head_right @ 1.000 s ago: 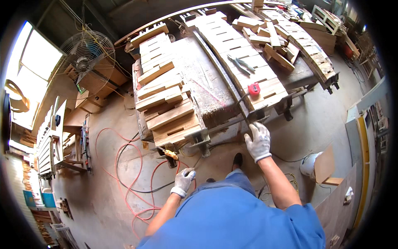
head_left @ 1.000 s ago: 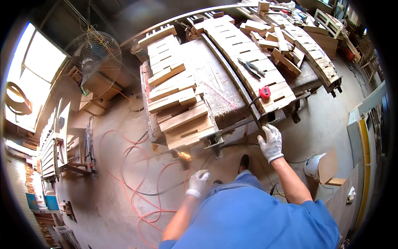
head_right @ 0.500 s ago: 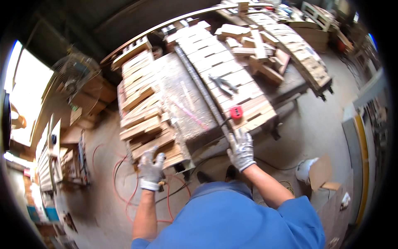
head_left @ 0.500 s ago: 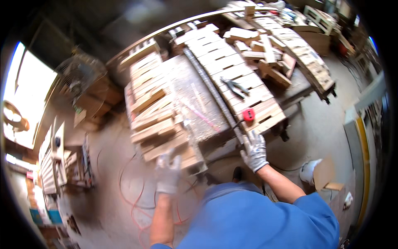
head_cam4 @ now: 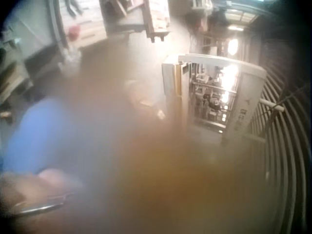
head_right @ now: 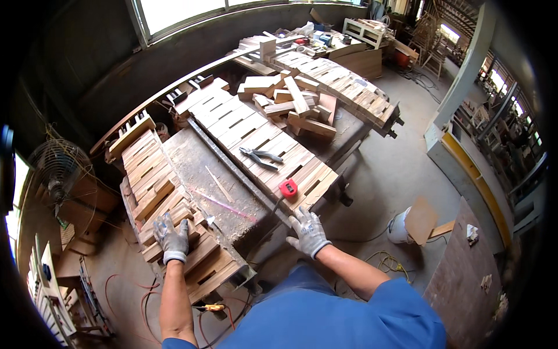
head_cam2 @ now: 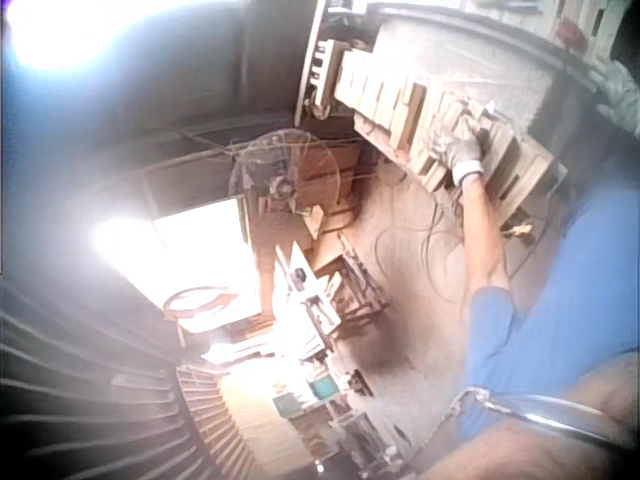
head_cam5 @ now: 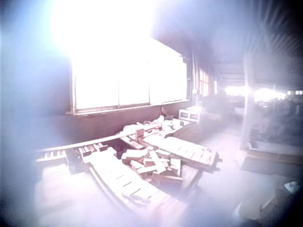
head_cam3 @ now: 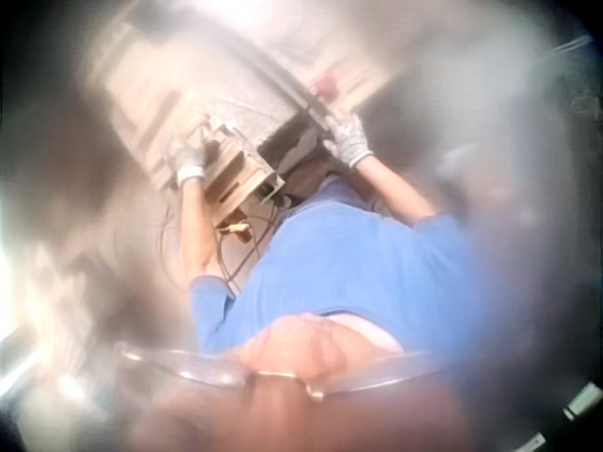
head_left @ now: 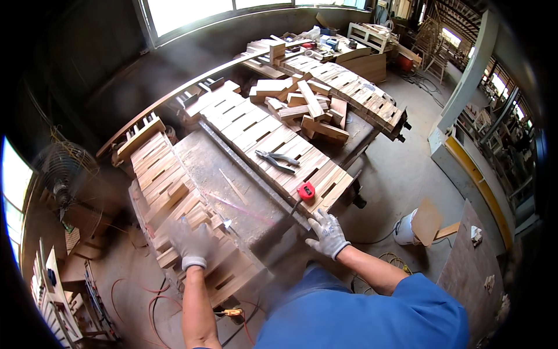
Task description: The person assembles a wooden slatted structure by placing and aligning wooden planks on a workbench. They then use pliers to remove nails from small wooden blocks, separating the pieces and stacking them on the table.
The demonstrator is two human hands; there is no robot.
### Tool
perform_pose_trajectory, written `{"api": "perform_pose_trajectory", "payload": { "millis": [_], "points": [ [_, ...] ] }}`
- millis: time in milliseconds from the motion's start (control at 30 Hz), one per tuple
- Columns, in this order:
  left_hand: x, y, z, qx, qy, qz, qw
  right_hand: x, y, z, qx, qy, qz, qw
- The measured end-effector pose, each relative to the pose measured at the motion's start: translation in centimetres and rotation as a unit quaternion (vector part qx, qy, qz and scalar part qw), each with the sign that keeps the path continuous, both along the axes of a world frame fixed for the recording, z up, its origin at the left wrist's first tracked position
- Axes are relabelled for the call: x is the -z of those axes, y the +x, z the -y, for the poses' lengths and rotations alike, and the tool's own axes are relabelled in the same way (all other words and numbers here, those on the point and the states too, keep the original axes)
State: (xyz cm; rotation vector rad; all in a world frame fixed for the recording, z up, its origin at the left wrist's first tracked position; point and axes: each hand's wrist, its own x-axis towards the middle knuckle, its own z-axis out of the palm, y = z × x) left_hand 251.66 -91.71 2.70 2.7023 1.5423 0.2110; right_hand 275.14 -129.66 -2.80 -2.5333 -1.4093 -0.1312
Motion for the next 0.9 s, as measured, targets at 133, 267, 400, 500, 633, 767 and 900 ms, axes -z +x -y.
{"api": "perform_pose_trajectory", "payload": {
  "millis": [133,267,400,500,633,767,900],
  "points": [
    [-0.7,1.2,0.4,0.007,0.006,-0.005,1.000,-1.7,3.1,-2.2,-0.023,0.131,0.030,0.991],
    [2.1,-0.3,0.3,0.031,0.044,-0.014,0.998,-3.2,8.3,-7.5,-0.002,0.153,-0.041,0.987],
    [2.0,-0.4,0.1,0.008,0.049,-0.019,0.999,-2.1,14.1,-13.6,0.072,0.004,-0.124,0.990],
    [1.2,0.0,0.6,0.011,0.041,-0.092,0.995,-1.9,17.0,-17.7,0.073,-0.052,-0.133,0.987],
    [0.9,0.5,0.5,-0.028,-0.007,-0.103,0.994,-0.7,19.7,-21.1,0.070,-0.110,-0.102,0.986],
    [3.3,-0.2,-0.5,0.013,0.076,-0.031,0.996,0.8,23.1,-21.3,0.004,-0.099,-0.081,0.992],
    [3.8,-0.2,-0.4,0.006,0.082,-0.049,0.995,-2.7,25.3,-18.1,0.020,-0.156,-0.078,0.984]
  ]
}}
